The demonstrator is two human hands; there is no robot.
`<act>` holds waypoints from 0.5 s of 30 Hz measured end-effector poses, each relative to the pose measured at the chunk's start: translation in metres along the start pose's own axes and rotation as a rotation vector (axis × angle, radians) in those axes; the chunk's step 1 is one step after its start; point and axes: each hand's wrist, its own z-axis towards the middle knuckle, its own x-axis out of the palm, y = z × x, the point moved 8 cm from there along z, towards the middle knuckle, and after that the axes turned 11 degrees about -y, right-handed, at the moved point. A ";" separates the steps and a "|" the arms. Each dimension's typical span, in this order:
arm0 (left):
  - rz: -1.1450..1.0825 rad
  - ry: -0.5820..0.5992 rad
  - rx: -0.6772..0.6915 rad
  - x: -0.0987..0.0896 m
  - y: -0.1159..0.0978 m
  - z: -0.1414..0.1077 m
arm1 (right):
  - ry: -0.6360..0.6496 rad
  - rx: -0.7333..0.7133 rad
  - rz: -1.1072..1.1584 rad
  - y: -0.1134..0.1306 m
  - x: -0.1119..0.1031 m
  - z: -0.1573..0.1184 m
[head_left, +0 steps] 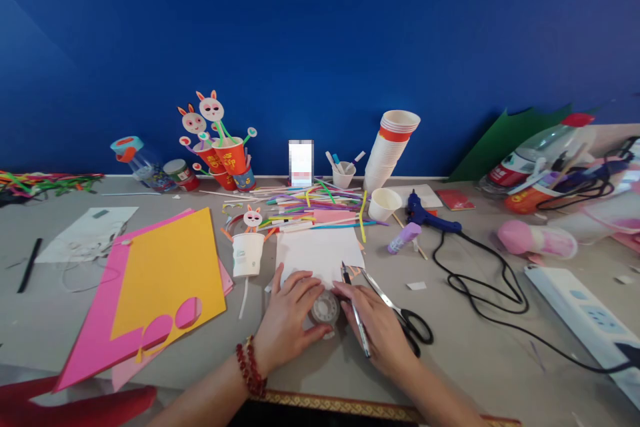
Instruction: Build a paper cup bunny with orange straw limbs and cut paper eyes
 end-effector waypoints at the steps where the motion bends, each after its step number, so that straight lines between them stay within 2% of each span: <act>1: -0.002 0.006 -0.005 0.000 0.000 0.000 | 0.003 0.002 0.001 0.000 0.000 0.000; 15: -0.016 0.048 -0.048 0.004 0.002 -0.001 | 0.019 -0.037 0.005 0.007 0.000 0.002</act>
